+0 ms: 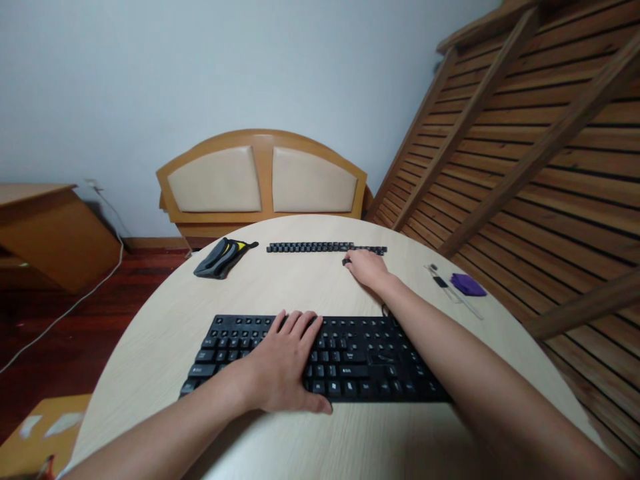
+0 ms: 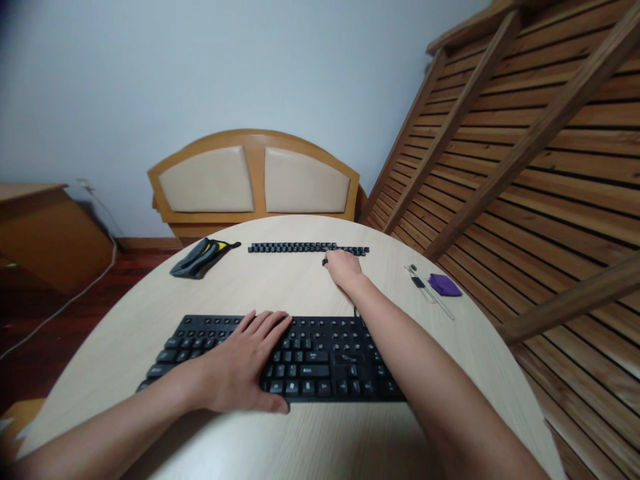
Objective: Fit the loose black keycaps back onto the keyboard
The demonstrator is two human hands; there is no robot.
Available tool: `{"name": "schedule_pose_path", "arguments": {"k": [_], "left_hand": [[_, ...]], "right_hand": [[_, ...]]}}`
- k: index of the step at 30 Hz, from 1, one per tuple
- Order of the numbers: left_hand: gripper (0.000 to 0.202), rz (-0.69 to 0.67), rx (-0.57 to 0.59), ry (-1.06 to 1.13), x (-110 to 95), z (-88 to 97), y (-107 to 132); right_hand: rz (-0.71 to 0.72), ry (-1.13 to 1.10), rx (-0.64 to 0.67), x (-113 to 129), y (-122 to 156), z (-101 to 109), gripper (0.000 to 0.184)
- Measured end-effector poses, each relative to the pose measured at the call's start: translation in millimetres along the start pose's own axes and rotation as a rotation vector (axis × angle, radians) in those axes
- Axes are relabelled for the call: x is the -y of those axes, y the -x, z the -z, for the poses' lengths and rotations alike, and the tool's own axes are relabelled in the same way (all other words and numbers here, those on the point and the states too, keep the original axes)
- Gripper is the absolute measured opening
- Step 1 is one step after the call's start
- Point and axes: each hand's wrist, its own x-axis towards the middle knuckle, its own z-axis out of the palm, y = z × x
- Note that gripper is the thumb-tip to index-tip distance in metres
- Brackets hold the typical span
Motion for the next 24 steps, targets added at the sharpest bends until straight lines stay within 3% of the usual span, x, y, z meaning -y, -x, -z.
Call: {"name": "schedule_pose_path", "arguments": {"k": [8,14,24], "left_hand": [[0.125,0.003,0.016,-0.031,-2,1.0,-1],[0.123,-0.018,-0.041,-0.014,2,-4.0,-1],[0.122,-0.025,-0.047,-0.019,3,-6.9,-1]], "right_hand": [[0.197,-0.151,0.005,2,86,21,0.024],[0.379,-0.559,0.029,-2,145,21,0.021],[0.471,-0.584,0.061,-11,159,15,0.024]]}}
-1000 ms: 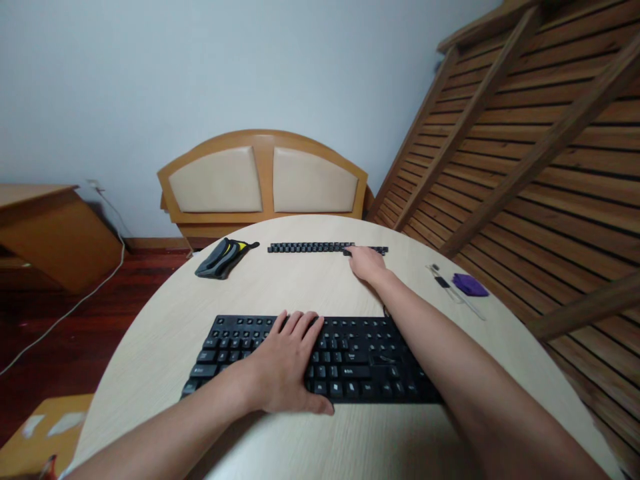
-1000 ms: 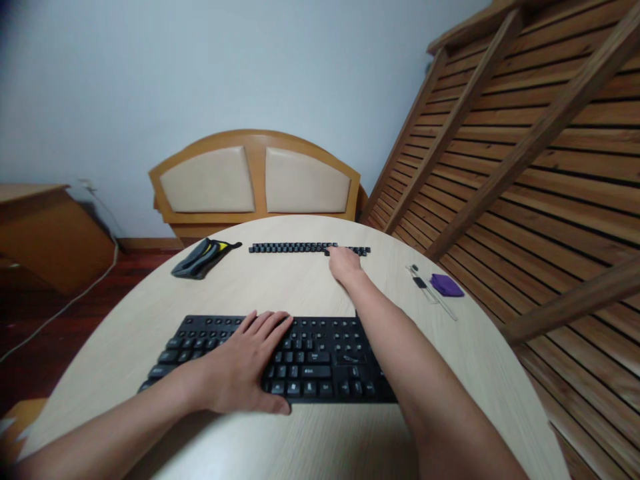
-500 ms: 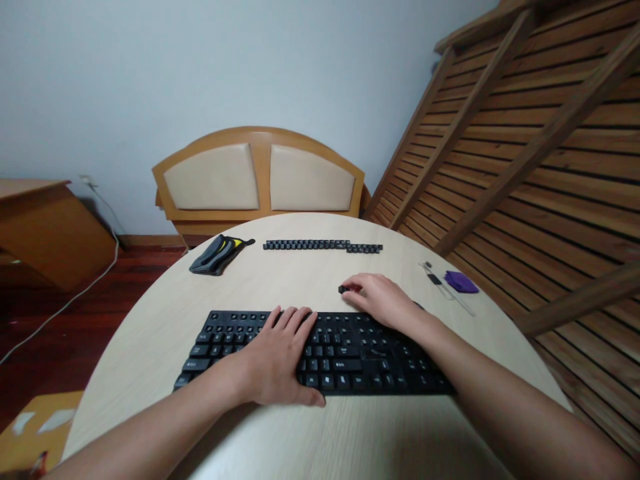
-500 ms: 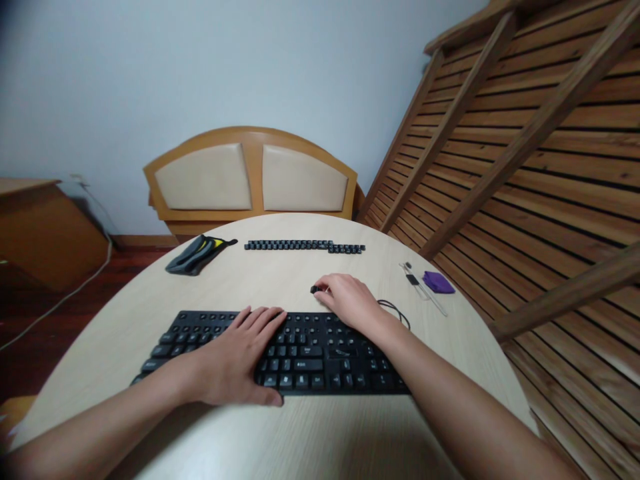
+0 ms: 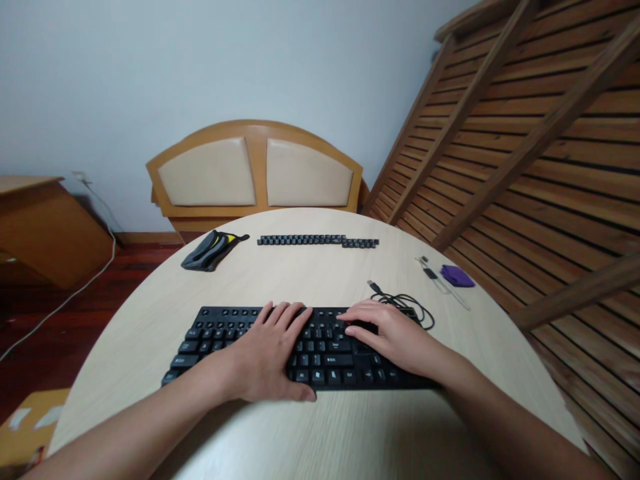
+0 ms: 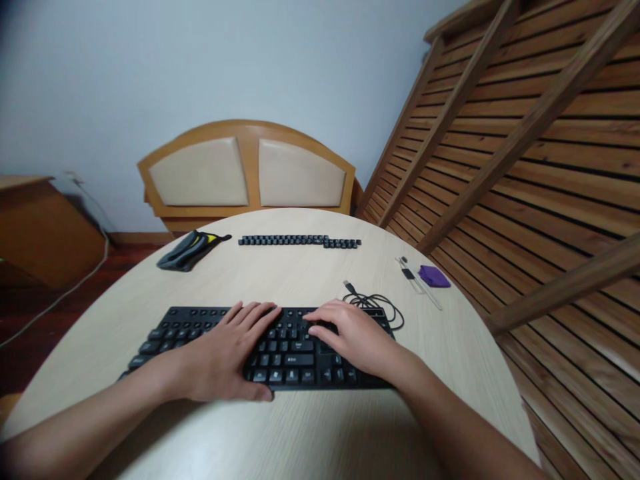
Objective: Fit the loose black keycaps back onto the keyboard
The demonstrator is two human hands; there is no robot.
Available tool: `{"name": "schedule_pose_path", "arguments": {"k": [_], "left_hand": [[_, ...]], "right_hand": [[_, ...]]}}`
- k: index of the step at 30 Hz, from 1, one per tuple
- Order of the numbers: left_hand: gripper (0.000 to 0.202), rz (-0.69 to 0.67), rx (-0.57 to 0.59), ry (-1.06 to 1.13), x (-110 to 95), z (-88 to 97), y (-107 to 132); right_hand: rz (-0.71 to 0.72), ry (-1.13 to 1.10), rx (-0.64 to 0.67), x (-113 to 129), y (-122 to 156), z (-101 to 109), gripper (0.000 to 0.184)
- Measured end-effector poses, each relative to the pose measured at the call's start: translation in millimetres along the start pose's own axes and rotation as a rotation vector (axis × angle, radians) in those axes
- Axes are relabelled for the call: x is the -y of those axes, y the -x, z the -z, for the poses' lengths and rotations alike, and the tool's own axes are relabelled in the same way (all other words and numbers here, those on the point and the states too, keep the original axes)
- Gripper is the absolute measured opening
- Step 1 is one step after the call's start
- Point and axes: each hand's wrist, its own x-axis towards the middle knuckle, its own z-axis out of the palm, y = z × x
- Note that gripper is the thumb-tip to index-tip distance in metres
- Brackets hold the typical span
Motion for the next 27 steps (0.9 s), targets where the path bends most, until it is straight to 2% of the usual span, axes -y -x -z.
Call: {"name": "schedule_pose_path", "arguments": {"k": [22,27], "left_hand": [[0.118,-0.055,-0.071,0.067,4.7,-4.6,-0.4],[0.12,-0.016,-0.038,0.035,2.1,-2.2,-0.3]], "right_hand": [[0.057,0.06,-0.011,4.3,1.6,-4.7,0.023],[0.044,0.081,0.007,6.1,1.6,-5.2,0.023]]}}
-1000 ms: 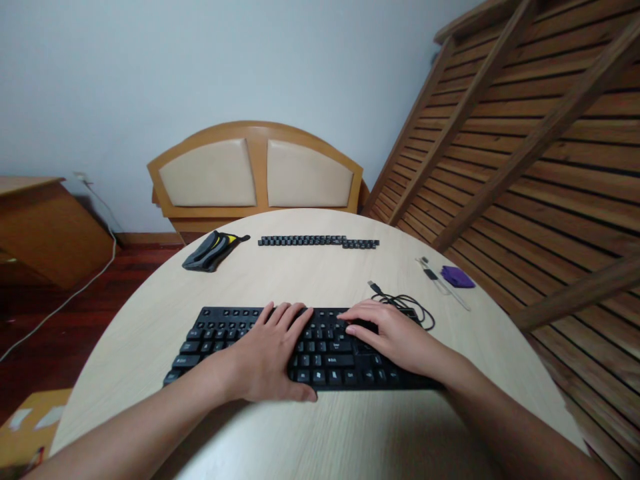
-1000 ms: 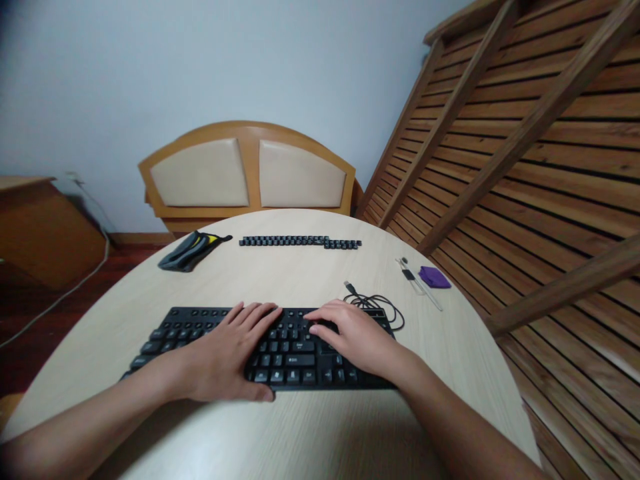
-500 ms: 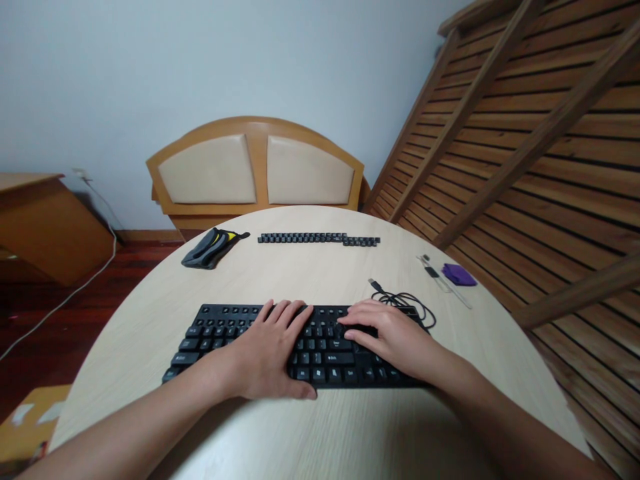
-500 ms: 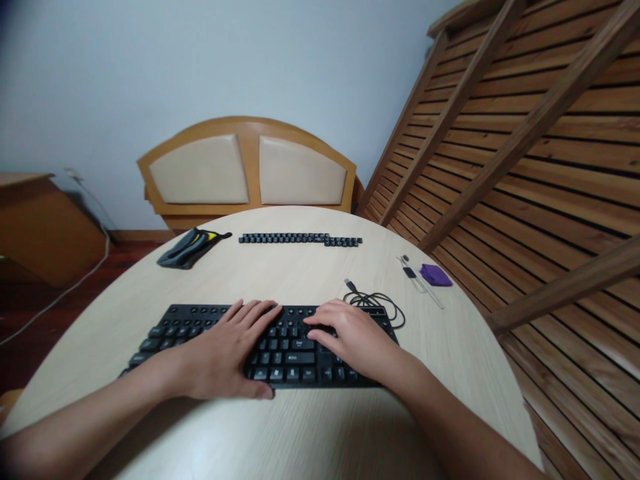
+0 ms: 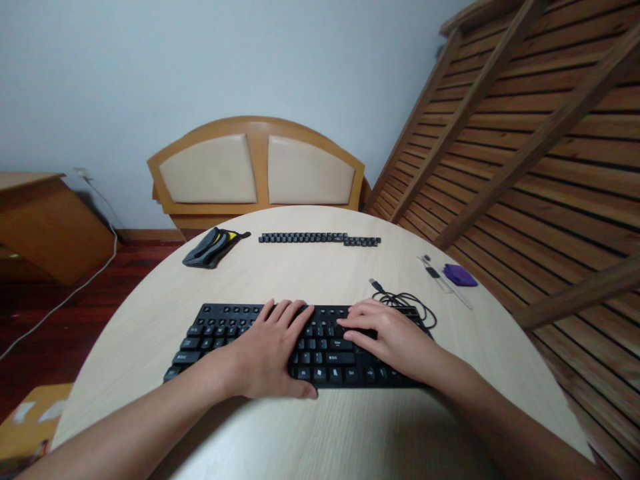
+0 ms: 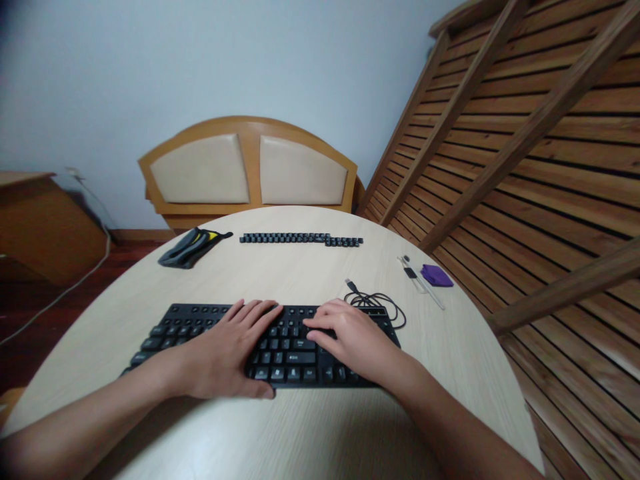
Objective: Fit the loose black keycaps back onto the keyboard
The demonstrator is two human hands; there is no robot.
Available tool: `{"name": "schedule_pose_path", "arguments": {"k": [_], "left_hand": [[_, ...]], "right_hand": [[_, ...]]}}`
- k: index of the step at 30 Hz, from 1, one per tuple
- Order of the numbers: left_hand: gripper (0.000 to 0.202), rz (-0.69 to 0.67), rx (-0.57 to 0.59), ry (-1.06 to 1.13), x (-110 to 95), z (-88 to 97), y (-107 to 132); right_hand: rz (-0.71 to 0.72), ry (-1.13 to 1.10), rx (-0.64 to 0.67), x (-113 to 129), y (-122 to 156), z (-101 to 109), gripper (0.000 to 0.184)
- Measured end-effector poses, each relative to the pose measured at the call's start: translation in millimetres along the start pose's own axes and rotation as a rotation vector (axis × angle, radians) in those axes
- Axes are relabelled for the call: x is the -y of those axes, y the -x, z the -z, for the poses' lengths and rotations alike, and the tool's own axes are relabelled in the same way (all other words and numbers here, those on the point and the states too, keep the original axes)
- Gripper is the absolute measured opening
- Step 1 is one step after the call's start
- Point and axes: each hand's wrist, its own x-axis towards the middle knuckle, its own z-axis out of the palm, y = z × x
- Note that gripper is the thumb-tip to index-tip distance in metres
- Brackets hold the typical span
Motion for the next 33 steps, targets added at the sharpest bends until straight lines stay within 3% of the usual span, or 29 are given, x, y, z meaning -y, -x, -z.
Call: {"name": "schedule_pose_path", "arguments": {"k": [7,33], "left_hand": [[0.121,0.03,0.051,-0.008,-3.6,4.7,-0.2],[0.12,-0.017,-0.016,0.014,2.0,-1.9,0.5]], "right_hand": [[-0.01,0.011,-0.02,2.9,0.9,-1.7,0.022],[-0.056,0.027,-0.097,7.6,-0.2,-4.6,0.016]]}}
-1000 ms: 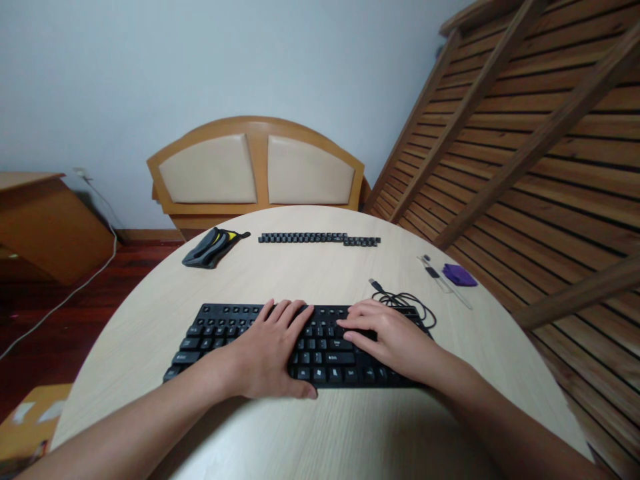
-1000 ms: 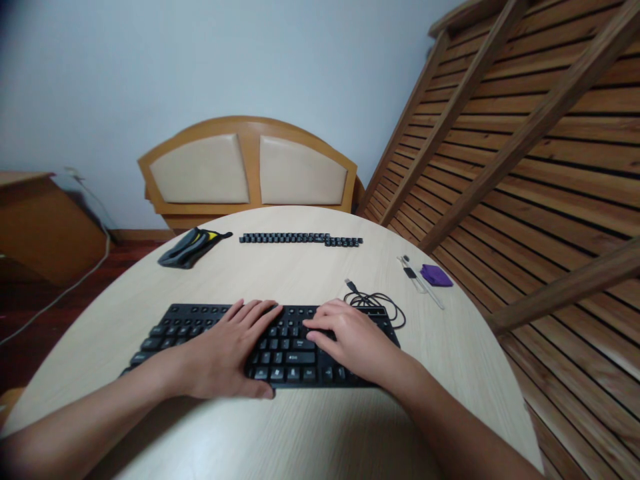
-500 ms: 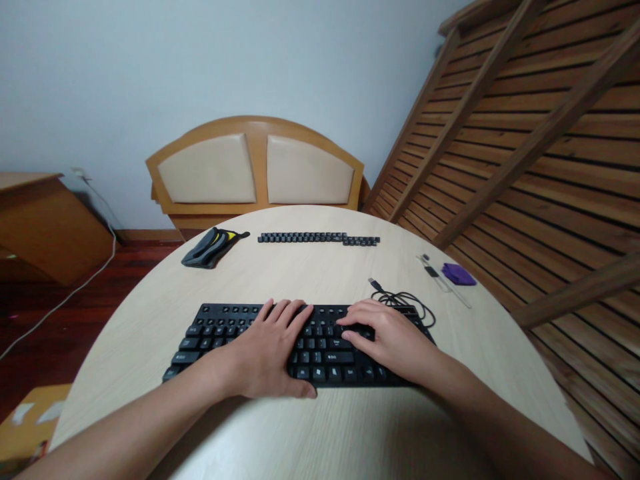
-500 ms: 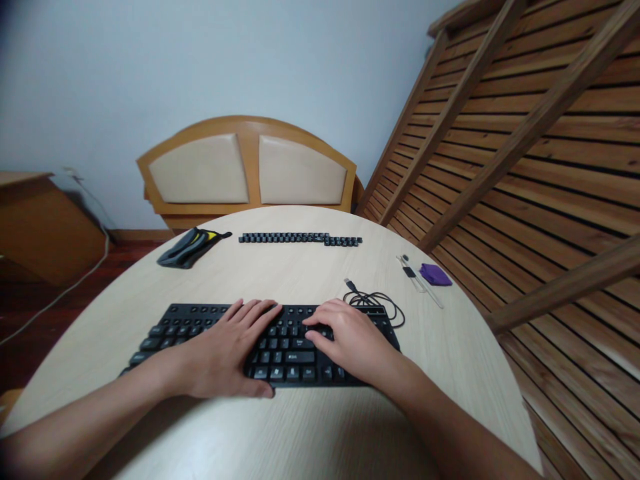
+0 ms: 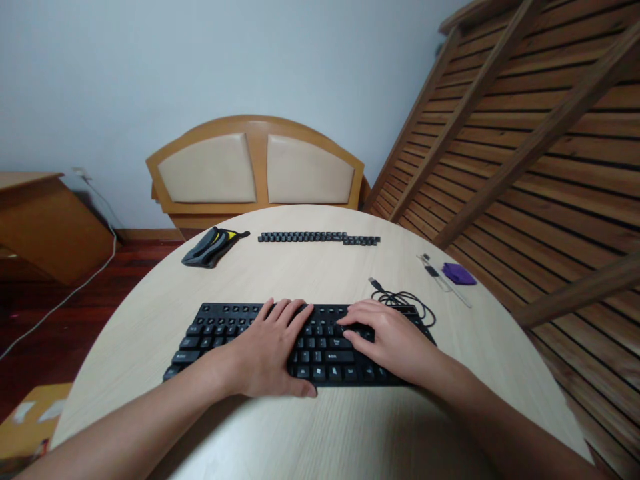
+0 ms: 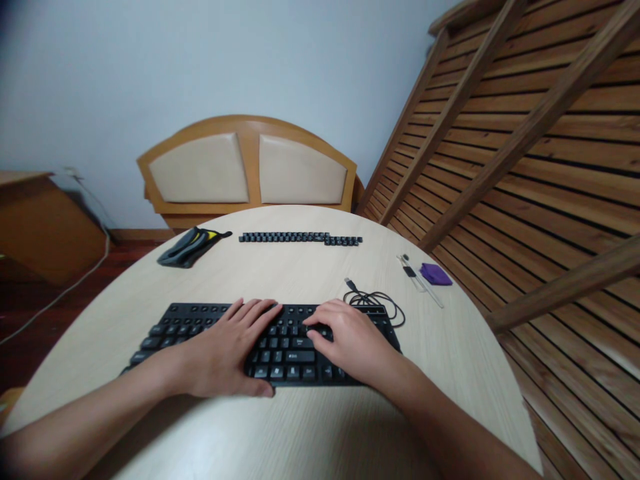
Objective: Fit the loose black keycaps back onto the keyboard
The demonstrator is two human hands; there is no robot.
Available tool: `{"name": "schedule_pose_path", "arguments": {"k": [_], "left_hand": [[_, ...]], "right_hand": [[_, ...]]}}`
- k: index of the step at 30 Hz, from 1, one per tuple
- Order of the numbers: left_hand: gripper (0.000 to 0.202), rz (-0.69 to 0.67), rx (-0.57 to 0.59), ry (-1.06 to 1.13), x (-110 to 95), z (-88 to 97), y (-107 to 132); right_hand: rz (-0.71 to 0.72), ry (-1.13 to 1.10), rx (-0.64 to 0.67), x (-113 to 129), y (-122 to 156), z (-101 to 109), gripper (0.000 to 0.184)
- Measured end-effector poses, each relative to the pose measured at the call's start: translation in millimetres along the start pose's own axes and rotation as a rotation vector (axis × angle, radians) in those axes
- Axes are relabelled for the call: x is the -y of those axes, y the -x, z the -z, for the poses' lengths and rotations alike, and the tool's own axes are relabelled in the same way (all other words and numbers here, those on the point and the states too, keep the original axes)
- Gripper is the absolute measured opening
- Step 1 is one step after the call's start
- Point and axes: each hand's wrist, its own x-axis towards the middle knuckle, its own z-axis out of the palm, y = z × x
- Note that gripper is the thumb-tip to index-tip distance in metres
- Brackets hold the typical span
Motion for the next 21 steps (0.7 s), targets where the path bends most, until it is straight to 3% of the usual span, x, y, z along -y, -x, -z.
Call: {"name": "schedule_pose_path", "arguments": {"k": [5,15,21], "left_hand": [[0.12,-0.031,-0.027,0.009,4,-3.4,0],[0.121,0.04,0.058,-0.025,-6,7.3,0],[0.121,0.04,0.045,-0.003,-5,6.4,0]], "right_hand": [[0.004,0.032,-0.007,2,1,-1,0.017],[-0.003,0.125,0.025,1,3,-2,0.016],[-0.009,0.198,0.053,10,3,-1,0.016]]}}
